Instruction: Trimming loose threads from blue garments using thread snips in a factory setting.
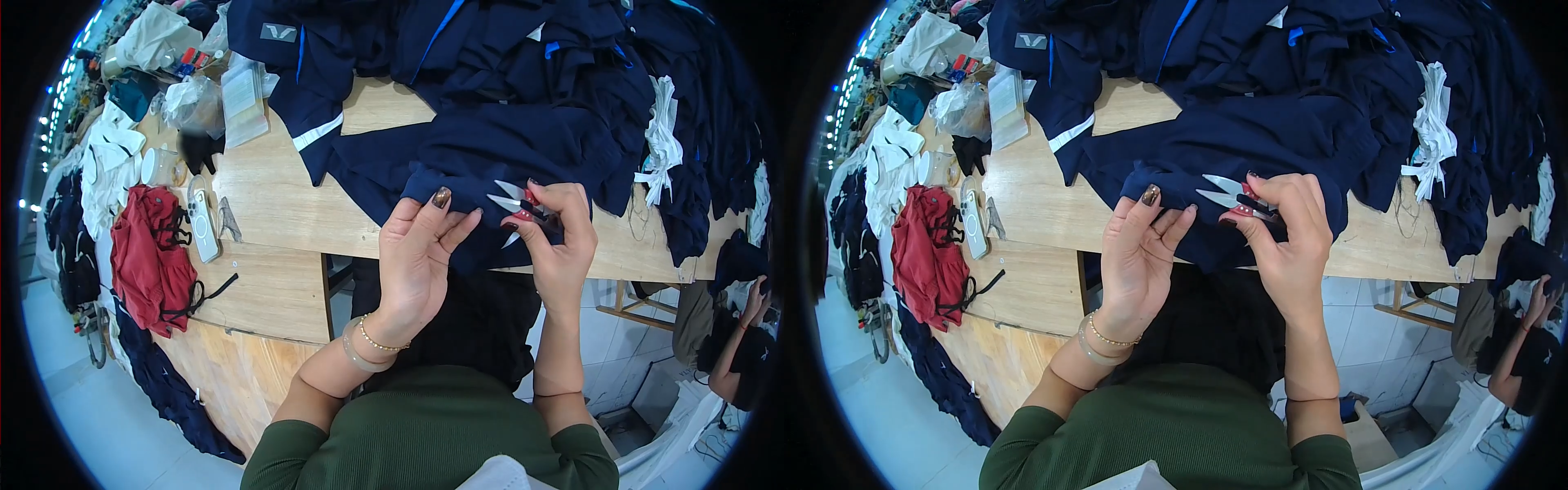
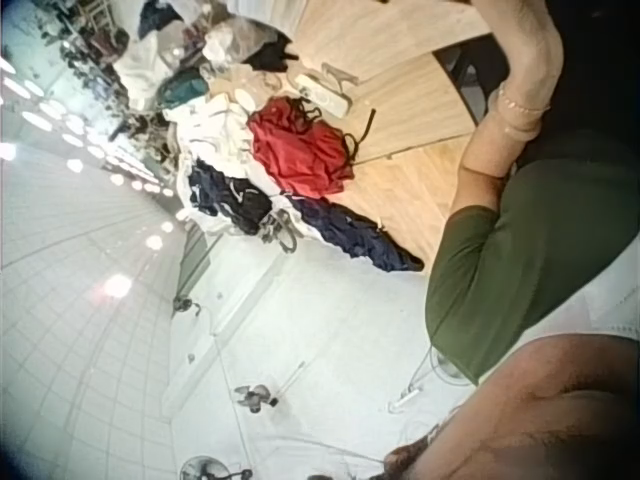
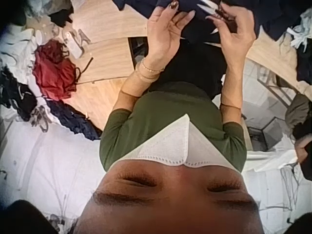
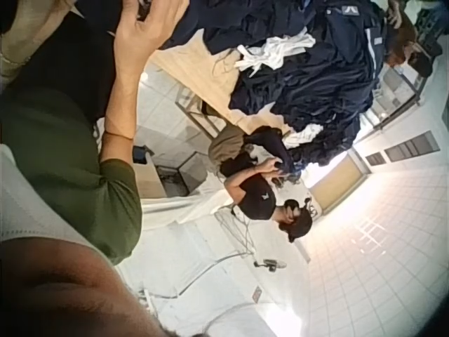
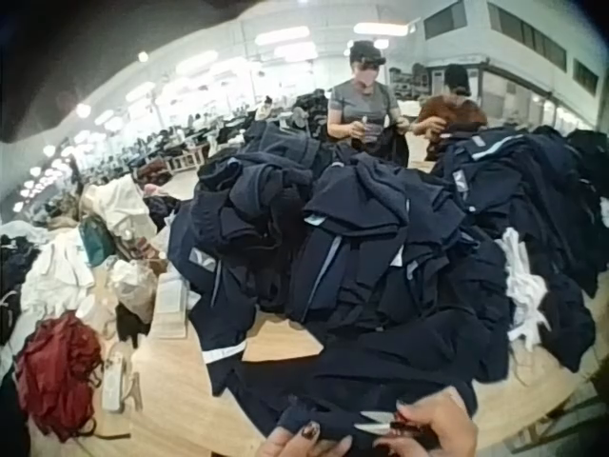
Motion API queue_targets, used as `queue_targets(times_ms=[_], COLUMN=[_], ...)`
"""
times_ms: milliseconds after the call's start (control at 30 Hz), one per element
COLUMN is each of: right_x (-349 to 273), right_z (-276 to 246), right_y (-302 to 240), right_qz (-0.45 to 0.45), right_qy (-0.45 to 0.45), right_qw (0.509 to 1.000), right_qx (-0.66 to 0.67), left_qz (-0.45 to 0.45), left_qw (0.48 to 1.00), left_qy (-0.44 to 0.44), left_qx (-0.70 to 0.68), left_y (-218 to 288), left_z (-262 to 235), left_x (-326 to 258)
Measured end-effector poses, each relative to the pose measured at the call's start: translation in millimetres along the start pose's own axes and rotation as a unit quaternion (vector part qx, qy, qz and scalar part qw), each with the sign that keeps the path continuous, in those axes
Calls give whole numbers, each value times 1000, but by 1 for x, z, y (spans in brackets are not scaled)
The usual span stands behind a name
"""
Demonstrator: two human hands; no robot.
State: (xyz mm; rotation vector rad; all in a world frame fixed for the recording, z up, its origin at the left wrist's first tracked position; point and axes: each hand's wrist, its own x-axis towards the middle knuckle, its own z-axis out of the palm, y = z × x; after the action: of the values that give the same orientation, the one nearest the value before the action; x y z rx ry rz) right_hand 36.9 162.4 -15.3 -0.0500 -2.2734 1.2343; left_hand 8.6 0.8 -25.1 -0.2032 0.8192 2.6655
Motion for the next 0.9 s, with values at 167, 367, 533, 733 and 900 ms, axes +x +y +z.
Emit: queue_targets(times_ms=[167,367,533,733,900], right_x=[3,6,4,-10,-19], right_z=[-2,5,6,-3,5], right_y=[-4,-6,-11,-27,-40], right_qz=[-53,-87,-33,217,236], right_qy=[-5,-3,2,-43,-65], right_qw=[998,995,999,933,932], right_qx=[-34,-40,26,284,269], left_qz=[-10,-8,-2,17,16], left_qw=[1000,1000,1000,1000,1000], left_qy=[19,-3,1,-23,-24], left_qx=[17,8,17,-7,-8], left_y=[2,1,1,-3,-2], left_z=[7,7,6,6,10], left_x=[0,-1,-2,-1,-1])
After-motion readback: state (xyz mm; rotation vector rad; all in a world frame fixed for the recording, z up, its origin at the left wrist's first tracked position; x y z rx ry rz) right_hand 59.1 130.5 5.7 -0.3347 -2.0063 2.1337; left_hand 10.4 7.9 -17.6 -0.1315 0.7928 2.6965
